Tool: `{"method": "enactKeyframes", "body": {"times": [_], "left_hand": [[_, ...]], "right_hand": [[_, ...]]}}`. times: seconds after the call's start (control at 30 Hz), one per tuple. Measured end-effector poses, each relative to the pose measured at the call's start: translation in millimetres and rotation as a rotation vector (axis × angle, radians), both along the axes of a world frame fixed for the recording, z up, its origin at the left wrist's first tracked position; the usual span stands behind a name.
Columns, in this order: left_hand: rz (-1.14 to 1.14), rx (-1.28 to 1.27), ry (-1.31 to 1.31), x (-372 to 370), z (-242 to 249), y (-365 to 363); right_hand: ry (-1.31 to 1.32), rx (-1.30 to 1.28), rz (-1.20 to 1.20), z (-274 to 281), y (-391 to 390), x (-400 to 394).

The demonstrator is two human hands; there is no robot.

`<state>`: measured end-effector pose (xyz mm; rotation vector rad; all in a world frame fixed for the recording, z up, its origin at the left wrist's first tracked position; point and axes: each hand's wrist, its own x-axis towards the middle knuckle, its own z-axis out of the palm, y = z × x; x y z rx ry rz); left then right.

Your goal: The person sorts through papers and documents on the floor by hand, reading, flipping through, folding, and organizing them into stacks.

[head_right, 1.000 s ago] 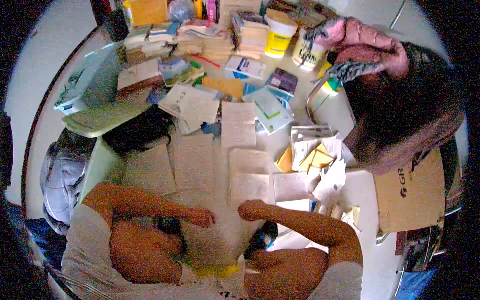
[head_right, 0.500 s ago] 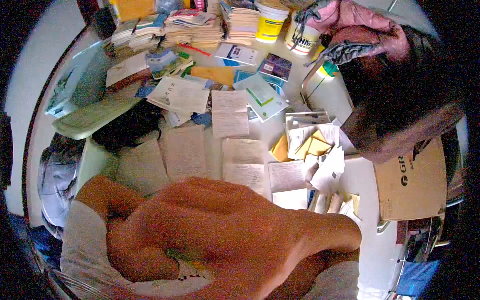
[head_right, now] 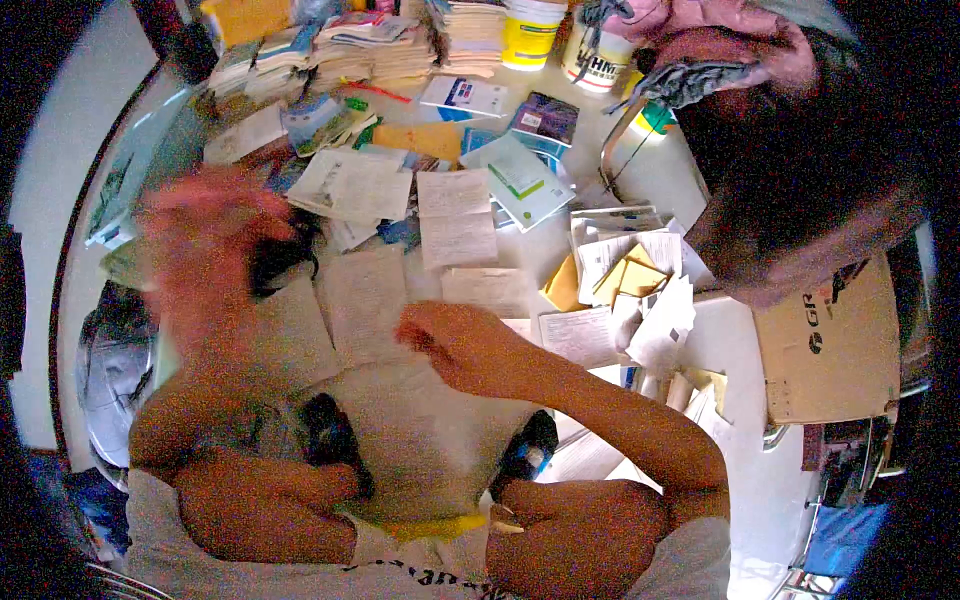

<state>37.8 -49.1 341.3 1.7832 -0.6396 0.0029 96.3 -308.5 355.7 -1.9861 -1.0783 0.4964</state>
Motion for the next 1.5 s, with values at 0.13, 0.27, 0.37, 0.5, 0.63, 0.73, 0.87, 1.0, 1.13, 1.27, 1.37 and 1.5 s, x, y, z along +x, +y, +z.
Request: {"method": "enactKeyframes", "body": {"times": [0.13, 0.27, 0.37, 0.5, 0.63, 0.73, 0.87, 1.0, 1.13, 1.27, 1.37, 1.5], "left_hand": [[0.256, -0.121, -0.401, -27, 59, 42], [0.418, -0.115, -0.593, -45, 84, 59], [0.489, -0.088, -0.652, -55, 91, 66], [0.54, -0.058, -0.7, -65, 99, 75], [0.535, -0.043, -0.701, -65, 103, 71], [0.536, -0.028, -0.694, -67, 105, 71], [0.546, -0.021, -0.691, -70, 110, 72], [0.551, -0.032, -0.691, -69, 114, 70], [0.52, -0.055, -0.67, -67, 113, 66], [0.468, -0.056, -0.633, -63, 114, 64], [0.384, -0.072, -0.596, -53, 112, 57], [0.222, -0.119, -0.538, -24, 104, 45]], "right_hand": [[-0.21, -0.623, 0.197, -147, -44, -19], [-0.009, -0.779, 0.299, -187, -79, -44], [0.064, -0.787, 0.22, -197, -88, -50], [0.075, -0.853, 0.176, -193, -99, -46], [0.036, -0.848, 0.145, -209, -119, -44], [0.038, -0.82, 0.128, -217, -124, -36], [0.066, -0.869, 0.122, -210, -123, -40], [0.079, -0.868, 0.124, -222, -128, -36], [0.078, -0.875, 0.159, -221, -128, -41], [0.09, -0.843, 0.144, -228, -130, -40], [0.089, -0.878, 0.116, -253, -144, -43], [0.066, -0.926, 0.148, -234, -137, -45]]}}
